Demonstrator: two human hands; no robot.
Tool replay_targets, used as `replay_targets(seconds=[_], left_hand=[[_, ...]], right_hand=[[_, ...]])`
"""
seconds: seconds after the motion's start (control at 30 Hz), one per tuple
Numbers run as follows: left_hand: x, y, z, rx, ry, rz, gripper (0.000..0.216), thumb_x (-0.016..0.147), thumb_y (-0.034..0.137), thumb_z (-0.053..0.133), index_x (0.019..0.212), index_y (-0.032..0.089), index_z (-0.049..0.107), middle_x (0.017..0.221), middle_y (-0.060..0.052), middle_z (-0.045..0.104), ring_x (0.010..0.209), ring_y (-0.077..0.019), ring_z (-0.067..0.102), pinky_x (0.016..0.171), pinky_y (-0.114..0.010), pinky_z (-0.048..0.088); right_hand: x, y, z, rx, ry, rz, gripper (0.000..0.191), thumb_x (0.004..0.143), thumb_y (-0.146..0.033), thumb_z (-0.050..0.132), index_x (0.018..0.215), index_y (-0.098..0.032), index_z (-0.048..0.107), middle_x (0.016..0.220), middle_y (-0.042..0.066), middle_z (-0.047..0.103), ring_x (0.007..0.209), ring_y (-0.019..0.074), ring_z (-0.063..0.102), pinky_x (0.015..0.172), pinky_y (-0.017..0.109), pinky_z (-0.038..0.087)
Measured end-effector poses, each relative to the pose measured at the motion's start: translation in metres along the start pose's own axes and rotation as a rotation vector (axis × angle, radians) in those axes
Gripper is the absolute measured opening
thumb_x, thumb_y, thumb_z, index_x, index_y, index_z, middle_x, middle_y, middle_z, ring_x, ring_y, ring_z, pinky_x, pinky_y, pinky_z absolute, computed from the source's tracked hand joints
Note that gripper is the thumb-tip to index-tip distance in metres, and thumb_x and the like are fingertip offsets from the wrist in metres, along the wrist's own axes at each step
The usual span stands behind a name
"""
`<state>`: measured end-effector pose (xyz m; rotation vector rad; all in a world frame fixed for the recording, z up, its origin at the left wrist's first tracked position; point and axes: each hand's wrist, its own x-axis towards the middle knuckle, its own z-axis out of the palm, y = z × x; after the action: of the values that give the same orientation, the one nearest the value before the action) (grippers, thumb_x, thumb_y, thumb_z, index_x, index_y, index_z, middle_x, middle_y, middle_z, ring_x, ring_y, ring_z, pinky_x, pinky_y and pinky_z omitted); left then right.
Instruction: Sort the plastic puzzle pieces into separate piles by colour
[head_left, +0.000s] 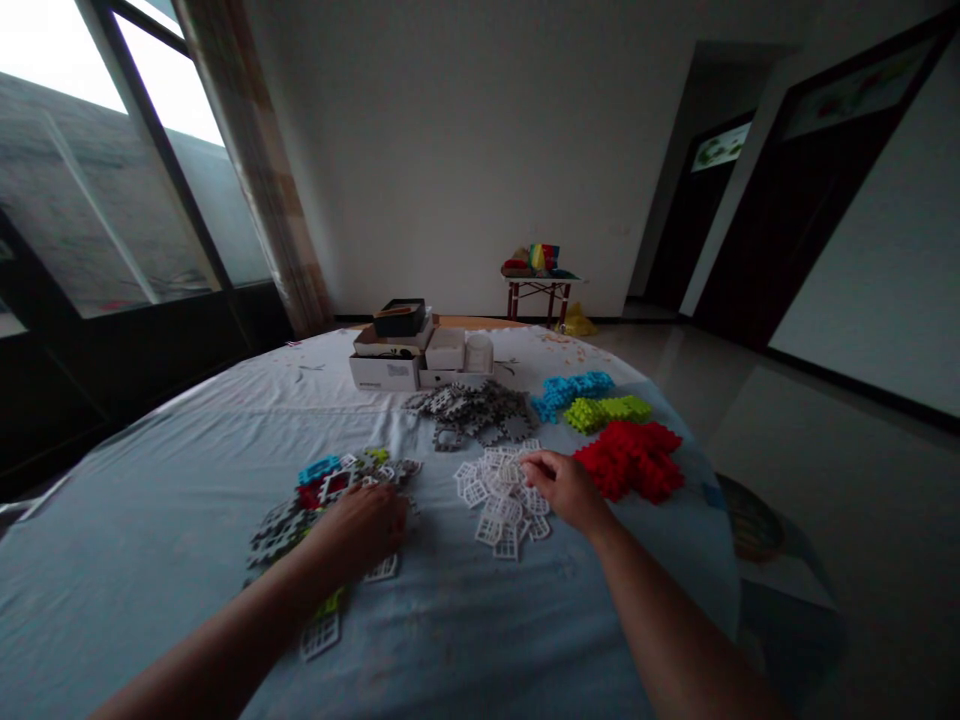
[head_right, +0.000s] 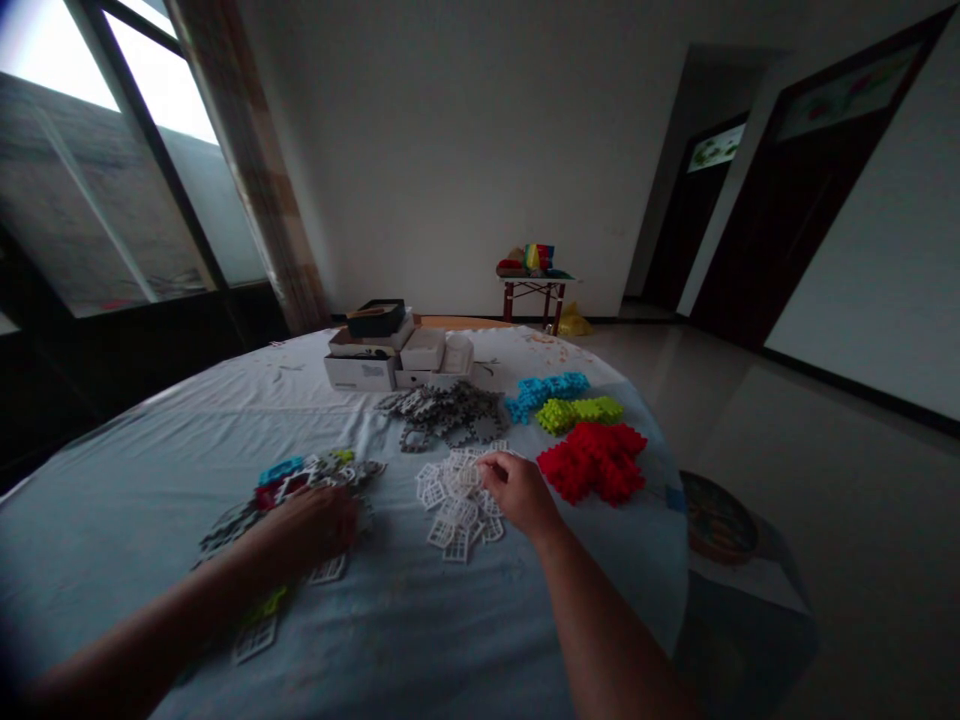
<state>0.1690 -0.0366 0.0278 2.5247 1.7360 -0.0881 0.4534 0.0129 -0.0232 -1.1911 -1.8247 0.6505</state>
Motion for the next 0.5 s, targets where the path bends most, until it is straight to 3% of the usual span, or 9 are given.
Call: replay_targets(seconds=[0.27,0.5], left_hand=[[0.011,-0.037,-0.019,-0.37,0.145,-0.076,0.026,0.074,0.038,0.044,0.075,0.018,0.061,0.069,-0.002,0.059,0.063,-0.0143,0.051,0.058,-0.024,0.037],[0.05,-0.043,-0.024,-0.166,0.315,-0.109,0.026,0.075,0.037,0.044,0.078,0.019,0.063,0.082,-0.006,0.059,0.073,-0.0168,0.054,0.067,-0.027,0.039]], right_hand=[[0.0,-0.004,0.0,-0.005,-0.018,0.013,0.025,0.08,-0.034,0.048,0.088,-0.016,0.065,0.073,0.005,0.068,0.067,0.016,0.062,0.063,0.024,0.047],[0.001,-0.004,-0.001,0.017,-0.032,0.033,0.026,0.08,-0.033,0.048,0.089,-0.016,0.065,0.073,0.005,0.068,0.07,0.0168,0.063,0.065,0.025,0.048]])
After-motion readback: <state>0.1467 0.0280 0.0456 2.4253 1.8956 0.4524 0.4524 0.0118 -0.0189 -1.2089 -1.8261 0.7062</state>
